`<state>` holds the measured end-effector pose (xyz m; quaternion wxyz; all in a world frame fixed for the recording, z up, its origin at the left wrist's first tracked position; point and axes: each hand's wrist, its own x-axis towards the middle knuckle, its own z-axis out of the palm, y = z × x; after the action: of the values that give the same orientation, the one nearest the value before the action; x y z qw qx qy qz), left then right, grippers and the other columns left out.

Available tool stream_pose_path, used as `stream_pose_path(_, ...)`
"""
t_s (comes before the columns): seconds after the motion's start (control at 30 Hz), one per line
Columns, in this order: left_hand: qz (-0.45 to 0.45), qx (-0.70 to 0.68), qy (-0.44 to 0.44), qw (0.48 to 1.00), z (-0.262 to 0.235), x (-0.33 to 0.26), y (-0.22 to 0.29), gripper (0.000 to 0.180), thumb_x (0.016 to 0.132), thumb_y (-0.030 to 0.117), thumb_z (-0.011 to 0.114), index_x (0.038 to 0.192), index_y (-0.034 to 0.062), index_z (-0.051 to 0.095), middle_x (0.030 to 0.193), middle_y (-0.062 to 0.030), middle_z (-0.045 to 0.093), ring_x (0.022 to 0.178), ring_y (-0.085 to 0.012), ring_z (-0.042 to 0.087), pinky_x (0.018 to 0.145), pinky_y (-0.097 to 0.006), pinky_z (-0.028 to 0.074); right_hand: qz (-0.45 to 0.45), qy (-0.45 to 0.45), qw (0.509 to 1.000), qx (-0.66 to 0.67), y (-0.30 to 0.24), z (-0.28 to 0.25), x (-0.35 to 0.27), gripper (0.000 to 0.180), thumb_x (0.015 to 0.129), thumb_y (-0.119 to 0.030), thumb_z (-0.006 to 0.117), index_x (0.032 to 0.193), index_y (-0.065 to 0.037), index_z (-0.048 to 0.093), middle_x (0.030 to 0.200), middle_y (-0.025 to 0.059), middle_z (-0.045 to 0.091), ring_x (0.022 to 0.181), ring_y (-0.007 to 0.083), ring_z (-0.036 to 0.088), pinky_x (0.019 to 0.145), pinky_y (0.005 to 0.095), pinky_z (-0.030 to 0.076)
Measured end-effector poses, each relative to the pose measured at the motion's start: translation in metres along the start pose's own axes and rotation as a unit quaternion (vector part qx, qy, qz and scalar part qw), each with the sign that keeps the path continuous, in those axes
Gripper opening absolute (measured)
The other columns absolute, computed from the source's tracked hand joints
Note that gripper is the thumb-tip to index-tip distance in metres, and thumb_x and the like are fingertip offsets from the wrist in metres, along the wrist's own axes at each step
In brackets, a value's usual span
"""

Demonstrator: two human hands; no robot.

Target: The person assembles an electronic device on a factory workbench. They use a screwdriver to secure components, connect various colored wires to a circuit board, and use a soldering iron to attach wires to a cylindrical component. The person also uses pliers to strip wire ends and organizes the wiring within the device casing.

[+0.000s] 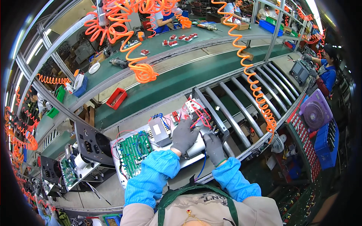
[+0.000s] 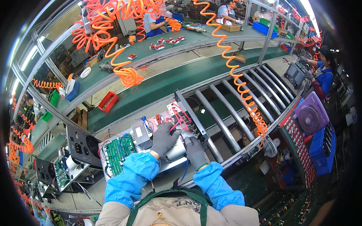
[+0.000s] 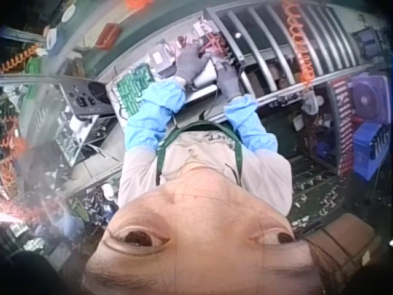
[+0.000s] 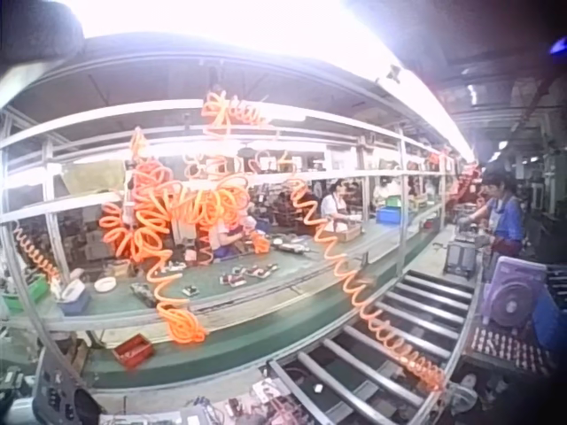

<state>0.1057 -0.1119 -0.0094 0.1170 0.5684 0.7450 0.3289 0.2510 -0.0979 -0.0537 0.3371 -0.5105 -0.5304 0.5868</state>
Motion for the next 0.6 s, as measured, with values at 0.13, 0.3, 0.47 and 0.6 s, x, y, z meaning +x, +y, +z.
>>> stream_pose_path(0.13,-0.004,-0.005,-0.008,1.0,0.0,0.001,0.003,0.038,0.078,0.033,0.067,0.103,0.0047,0.061,0.093,-0.014,0.058,0.088,-0.0312,0.06,0.076,-0.041,0.048,-0.1,0.001,0.987,-0.127,0.011,-0.004,0.021,0.03,0.091,-0.028,0.052,0.095,0.0,0.063,0.074,0.0068,0.057,0.058,0.0118,0.05,0.05,0.0265,0.039)
stream_pose_path(0.3,0.007,0.011,-0.005,1.0,0.002,0.0,-0.003,0.036,0.08,0.033,0.066,0.103,0.006,0.059,0.096,-0.0147,0.057,0.087,-0.0323,0.06,0.074,-0.042,0.049,-0.022,-0.04,0.998,-0.034,0.012,-0.007,0.015,0.032,0.092,-0.03,0.051,0.098,-0.001,0.063,0.07,0.0049,0.057,0.053,0.0113,0.05,0.047,0.0263,0.041)
stream_pose_path(0.47,0.008,-0.001,0.0,1.0,0.001,-0.001,-0.002,0.037,0.079,0.034,0.066,0.101,0.0048,0.06,0.093,-0.0145,0.058,0.087,-0.0315,0.059,0.075,-0.042,0.048,0.007,-0.044,0.994,-0.095,0.004,-0.006,0.019,0.035,0.092,-0.034,0.052,0.101,-0.002,0.061,0.065,0.0025,0.054,0.05,0.0107,0.049,0.044,0.026,0.041)
stream_pose_path(0.6,0.0,-0.007,-0.002,1.0,0.002,-0.001,-0.002,0.038,0.079,0.034,0.066,0.101,0.0043,0.06,0.092,-0.0143,0.058,0.088,-0.0311,0.059,0.075,-0.041,0.047,0.008,-0.013,0.998,-0.054,0.001,-0.002,0.009,0.036,0.093,-0.036,0.051,0.102,-0.002,0.061,0.068,0.004,0.054,0.051,0.0111,0.05,0.044,0.0262,0.041)
